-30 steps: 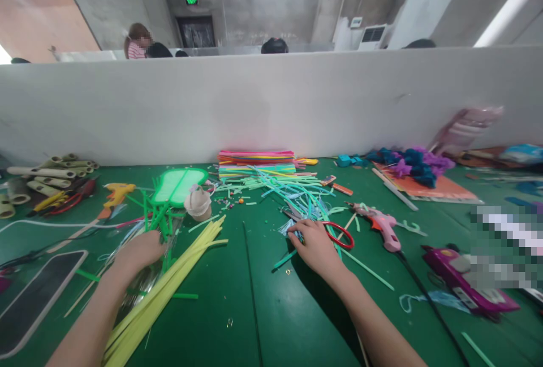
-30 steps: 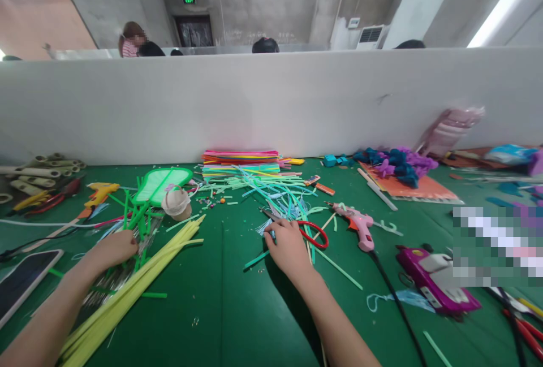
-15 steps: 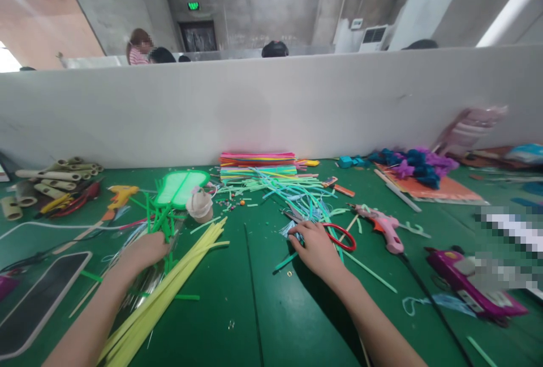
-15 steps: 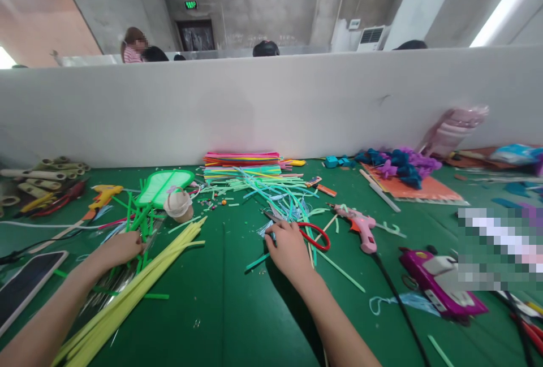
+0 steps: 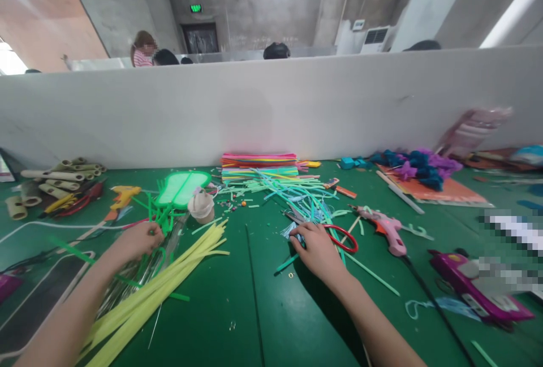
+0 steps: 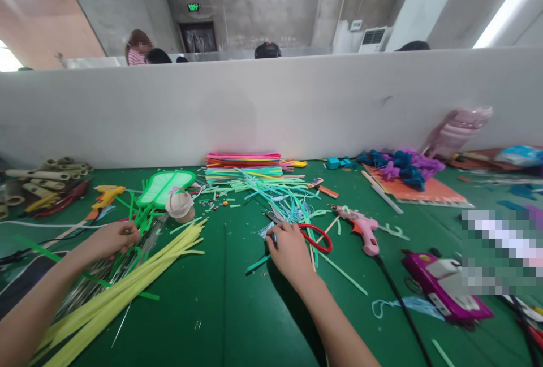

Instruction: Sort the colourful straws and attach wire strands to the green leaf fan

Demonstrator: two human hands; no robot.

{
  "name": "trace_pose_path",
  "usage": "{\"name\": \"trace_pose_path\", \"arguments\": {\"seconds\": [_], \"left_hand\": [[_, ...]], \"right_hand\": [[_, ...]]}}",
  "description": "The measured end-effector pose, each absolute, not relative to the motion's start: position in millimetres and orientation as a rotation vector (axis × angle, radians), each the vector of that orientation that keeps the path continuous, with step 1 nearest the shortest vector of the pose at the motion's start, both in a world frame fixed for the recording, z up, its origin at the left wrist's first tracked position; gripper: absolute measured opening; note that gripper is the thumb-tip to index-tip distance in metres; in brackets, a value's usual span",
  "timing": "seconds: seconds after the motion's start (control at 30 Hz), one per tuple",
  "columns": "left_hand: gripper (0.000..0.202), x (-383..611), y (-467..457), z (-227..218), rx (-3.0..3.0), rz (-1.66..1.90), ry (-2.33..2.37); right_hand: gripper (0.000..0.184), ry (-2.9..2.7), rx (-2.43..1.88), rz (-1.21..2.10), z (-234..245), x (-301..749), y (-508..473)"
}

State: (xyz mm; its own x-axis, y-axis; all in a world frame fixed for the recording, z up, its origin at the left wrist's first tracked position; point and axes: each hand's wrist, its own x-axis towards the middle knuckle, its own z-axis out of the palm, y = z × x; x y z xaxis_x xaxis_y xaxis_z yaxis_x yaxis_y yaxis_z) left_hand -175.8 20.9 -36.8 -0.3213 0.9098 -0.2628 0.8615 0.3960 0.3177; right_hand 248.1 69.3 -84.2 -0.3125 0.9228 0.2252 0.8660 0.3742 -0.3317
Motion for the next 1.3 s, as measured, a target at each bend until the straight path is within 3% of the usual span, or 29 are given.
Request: {"name": "trace_pose_path", "arguments": {"seconds": [0.13,0.3,0.4,0.7,0.93,1.1,1.3], "left_hand": [[0.023,-179.8,21.9,-47.8,1.448,0.135,2.209],[0.022,-179.6,24.9,-50.5,1.425,0.076,2.201],[0.02,-178.5,26.2,-47.5,1.438,0.046,2.199],[0.013,-191.5,21.6,-44.5,1.415,0.054,2.18],[0.019,-169.5,10.2,-26.6,1.309,0.17,1.894],[0.026,-163.6,-1.4,-9.5,1.226,0.248,1.716],[0.031,-166.9,-19.4,1.7,1.086,0.265,1.557]], "right_hand": [[0.028,-2.221,-1.41,0.081,-62.0,213.1,42.8],[0.038,-2.652,-0.658,0.202,-44.0,114.5,-5.8],[0.048,-2.742,-0.379,0.089,-55.5,57.6,-10.1],[0.01,-2.881,-0.388,-0.002,-70.9,48.1,32.5],[0.021,-2.869,-0.525,0.144,-67.0,79.2,60.5],[0.038,-2.683,-0.486,0.25,-57.1,71.1,44.0],[0.028,-2.567,-0.384,0.154,-57.3,42.8,20.3]]}}
